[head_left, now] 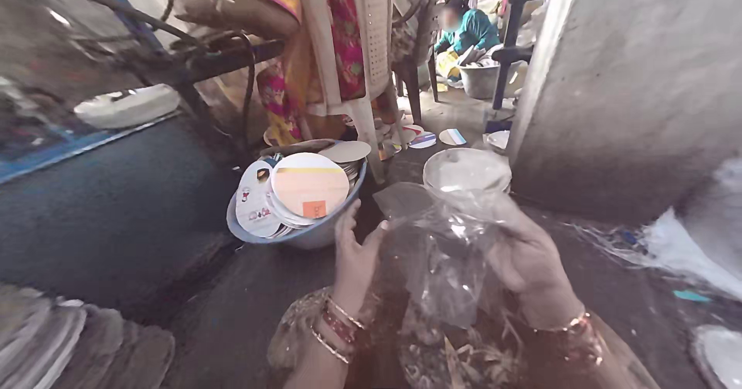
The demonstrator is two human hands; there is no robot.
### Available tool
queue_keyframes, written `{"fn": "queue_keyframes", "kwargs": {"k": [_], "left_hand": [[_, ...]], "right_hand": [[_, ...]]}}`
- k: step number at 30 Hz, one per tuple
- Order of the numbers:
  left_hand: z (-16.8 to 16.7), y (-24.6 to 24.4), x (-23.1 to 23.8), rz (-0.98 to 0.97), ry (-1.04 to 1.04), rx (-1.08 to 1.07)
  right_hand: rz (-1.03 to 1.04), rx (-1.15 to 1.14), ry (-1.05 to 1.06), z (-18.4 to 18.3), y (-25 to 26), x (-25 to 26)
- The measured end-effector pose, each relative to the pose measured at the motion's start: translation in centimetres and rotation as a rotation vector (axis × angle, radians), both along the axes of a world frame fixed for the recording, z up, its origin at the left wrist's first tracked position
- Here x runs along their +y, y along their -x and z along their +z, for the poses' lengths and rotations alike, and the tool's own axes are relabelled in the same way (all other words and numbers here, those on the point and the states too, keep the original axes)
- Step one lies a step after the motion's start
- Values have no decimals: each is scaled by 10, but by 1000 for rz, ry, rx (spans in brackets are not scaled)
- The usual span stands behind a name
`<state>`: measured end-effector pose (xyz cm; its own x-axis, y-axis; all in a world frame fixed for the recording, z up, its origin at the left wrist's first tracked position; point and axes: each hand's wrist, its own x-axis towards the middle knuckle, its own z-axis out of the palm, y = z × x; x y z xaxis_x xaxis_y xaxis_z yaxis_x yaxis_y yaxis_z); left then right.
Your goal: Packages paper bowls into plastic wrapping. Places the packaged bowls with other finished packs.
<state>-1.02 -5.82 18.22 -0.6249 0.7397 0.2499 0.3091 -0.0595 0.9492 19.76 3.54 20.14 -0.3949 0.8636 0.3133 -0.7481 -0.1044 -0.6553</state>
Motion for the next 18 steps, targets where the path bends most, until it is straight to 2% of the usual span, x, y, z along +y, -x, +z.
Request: {"fn": "queue_keyframes", "kwargs": {"k": [3,5,6,9,11,14,18], "left_hand": [[-5,-8,-1,-263,178,-443],[-7,-12,3,-393,163,-775],[-6,-14,3,-436,132,-862],[-4,-9,1,-556,57,-860],[0,-7,1,-615,124,-774],[-3,-14,-1,-602,215,-718],[-20,-10,5,-775,27,-773]], "right_hand": [[42,99,49,5,-9,6],[53,100,58,5,-14,12],[40,85,66,5,-16,15],[52,84,93,3,-22,23],[51,83,110,3,-22,26],[123,128,130,2,-20,21],[220,177,120,3,-18,14]]}}
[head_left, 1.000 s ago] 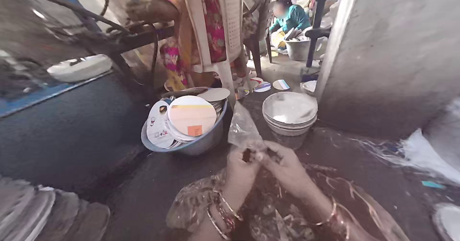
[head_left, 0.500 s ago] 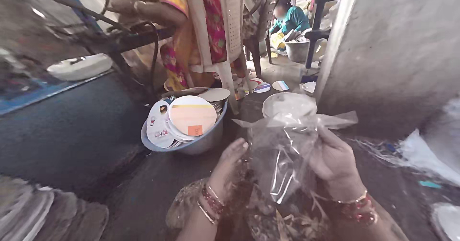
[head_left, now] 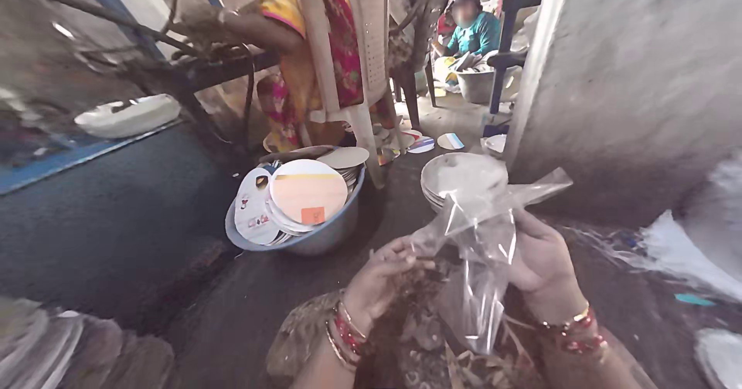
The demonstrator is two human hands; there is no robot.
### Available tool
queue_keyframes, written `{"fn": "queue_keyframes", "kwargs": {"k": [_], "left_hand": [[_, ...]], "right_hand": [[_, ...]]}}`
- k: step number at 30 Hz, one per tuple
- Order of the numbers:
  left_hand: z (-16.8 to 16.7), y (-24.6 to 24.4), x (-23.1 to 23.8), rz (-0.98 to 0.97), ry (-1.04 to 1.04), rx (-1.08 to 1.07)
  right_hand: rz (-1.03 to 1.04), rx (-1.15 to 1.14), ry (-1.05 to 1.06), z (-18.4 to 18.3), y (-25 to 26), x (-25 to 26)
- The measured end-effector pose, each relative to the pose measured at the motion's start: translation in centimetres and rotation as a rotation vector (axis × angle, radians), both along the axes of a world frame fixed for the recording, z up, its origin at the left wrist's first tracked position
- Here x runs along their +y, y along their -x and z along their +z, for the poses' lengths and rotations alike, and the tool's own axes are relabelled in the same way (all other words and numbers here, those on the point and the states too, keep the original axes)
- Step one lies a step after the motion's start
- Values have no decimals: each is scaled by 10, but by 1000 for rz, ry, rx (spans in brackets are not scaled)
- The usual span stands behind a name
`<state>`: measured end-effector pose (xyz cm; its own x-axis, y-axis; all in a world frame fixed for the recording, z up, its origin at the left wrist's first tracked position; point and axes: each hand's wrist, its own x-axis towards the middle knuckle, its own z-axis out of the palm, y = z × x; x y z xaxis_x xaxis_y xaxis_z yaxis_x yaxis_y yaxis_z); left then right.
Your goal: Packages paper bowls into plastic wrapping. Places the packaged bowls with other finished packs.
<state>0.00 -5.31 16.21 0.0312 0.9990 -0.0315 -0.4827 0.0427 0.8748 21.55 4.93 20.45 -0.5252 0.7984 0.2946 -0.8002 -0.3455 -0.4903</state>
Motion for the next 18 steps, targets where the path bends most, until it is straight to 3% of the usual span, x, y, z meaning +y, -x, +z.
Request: {"fn": "queue_keyframes", "kwargs": {"k": [2,7,14,16,18], "left_hand": [[2,2,1,46,-41,0],[9,3,4,435,-114,199],[-4,-18,13,-43,-61,-126],[4,-14,6,-25,-76,-113],[14,-6,2,137,-70,-83]], "right_hand": [[-19,-14,-1,1,-2,1],[18,51,35,2,-5,4],[-127,73,136,7,0,-13],[-136,102,145,9,-4,-4],[-92,98,135,8,-8,8]]}}
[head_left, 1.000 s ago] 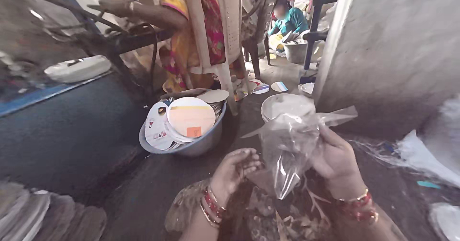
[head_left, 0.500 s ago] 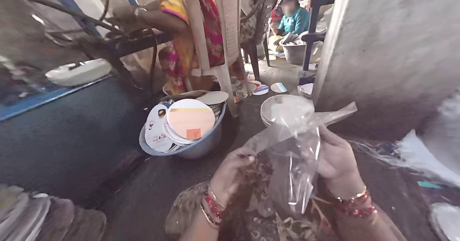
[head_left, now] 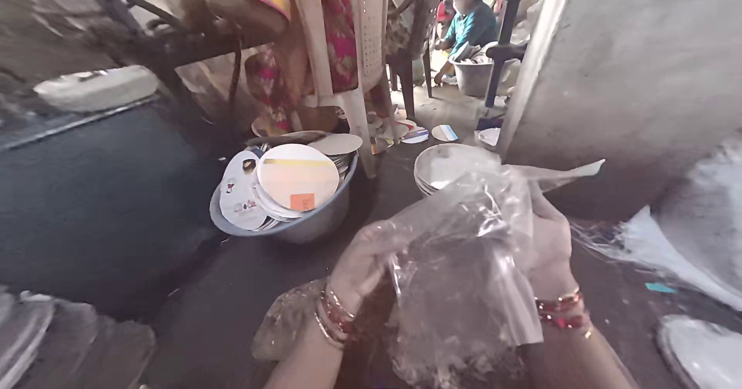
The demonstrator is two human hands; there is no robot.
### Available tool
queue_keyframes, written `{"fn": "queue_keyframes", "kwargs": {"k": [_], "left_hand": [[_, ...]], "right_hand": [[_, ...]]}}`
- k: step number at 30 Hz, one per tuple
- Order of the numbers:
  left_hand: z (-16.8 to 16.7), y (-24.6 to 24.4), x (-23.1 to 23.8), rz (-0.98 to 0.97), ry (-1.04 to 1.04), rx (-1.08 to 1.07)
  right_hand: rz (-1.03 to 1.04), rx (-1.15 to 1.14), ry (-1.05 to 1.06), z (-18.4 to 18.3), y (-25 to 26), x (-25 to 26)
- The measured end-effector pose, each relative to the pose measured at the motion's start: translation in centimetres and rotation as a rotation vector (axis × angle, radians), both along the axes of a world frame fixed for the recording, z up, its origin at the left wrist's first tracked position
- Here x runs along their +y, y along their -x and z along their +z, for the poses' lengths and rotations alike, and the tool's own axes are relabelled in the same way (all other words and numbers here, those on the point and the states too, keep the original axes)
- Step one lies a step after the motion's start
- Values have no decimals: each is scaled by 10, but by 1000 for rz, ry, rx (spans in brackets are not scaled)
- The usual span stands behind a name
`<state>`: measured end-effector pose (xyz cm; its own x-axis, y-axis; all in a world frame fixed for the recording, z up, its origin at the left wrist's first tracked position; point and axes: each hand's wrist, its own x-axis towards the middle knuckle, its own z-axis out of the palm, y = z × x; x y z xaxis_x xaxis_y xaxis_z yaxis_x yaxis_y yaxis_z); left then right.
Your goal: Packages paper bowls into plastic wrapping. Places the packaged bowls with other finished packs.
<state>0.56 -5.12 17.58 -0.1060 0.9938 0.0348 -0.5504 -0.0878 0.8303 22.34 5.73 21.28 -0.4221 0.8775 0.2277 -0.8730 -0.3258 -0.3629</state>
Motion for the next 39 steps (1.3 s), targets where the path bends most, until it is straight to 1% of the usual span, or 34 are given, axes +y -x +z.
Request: {"fn": "queue_keyframes", "kwargs": {"k": [1,2,3,4,5,6,7,8,9,10,11,12,15,17,18,19,21,22,23,24,25,26,28,29,31,33,34,35,36,37,38,39], "left_hand": [[4,6,-1,88,14,36],[8,11,-2,182,46,73],[10,13,0,278,85,126],[11,12,2,365,129,187],[11,9,3,433,173,238],[10,6,4,478,208,273],[7,1,5,497,218,286],[6,-4,6,510,214,304],[5,-10,5,505,207,336],[4,-16,4,482,206,369],[4,-22,4,441,201,393],[5,-25,4,392,191,389],[7,-17,1,240,118,317],[10,-9,-5,188,79,257],[13,-7,-7,200,61,243],[16,-6,-7,221,36,270],[18,-9,-6,225,-33,410],[16,-14,-3,212,-84,485],[15,-20,0,215,-122,528],[14,-25,2,221,-140,518],[17,-28,2,238,-125,474],[23,-29,0,261,-84,424],[33,-19,-3,343,-85,465],[34,-9,-3,380,-124,548],[33,9,-3,396,-188,786],[38,11,-10,345,-136,1183],[42,7,-14,318,-90,1355],[43,2,-15,299,-43,1440],[45,-1,-15,309,-3,1440],[45,0,-15,365,16,1373],[45,3,-13,439,12,1277],[44,10,-10,507,-19,1180]], "right_hand": [[-55,-105,13,-1,0,6],[-201,-304,14,-4,1,11],[-408,-563,-31,-10,4,17],[-627,-871,-141,-19,5,21],[-808,-1106,-304,-29,6,23],[-965,-1237,-475,-36,12,21],[-1057,-1259,-623,-40,21,15],[-994,-1216,-714,-39,31,4],[-759,-1161,-753,-35,41,-11],[-456,-1097,-769,-34,49,-24],[-223,-1057,-776,-34,56,-35],[-135,-1045,-758,-35,64,-45],[-189,-1034,-621,-36,72,-57],[-135,-988,-481,-31,62,-46],[-102,-989,-459,-29,55,-38],[-50,-990,-471,-26,50,-33],[50,-1000,-585,-23,45,-35],[35,-993,-648,-25,49,-41],[-42,-977,-693,-30,55,-47],[-142,-971,-691,-35,60,-52],[-202,-975,-628,-34,63,-56],[-208,-989,-528,-30,61,-56],[-201,-977,-348,-18,49,-45],[-207,-951,-249,-13,41,-37],[-185,-839,1,-4,23,-20],[-114,-677,170,0,13,-12],[-107,-621,188,-1,13,-13],[-126,-577,182,-1,15,-15],[-137,-541,129,-3,15,-16],[-150,-543,20,-6,14,-15],[-192,-611,-134,-9,13,-13],[-257,-777,-294,-11,13,-10]]}}
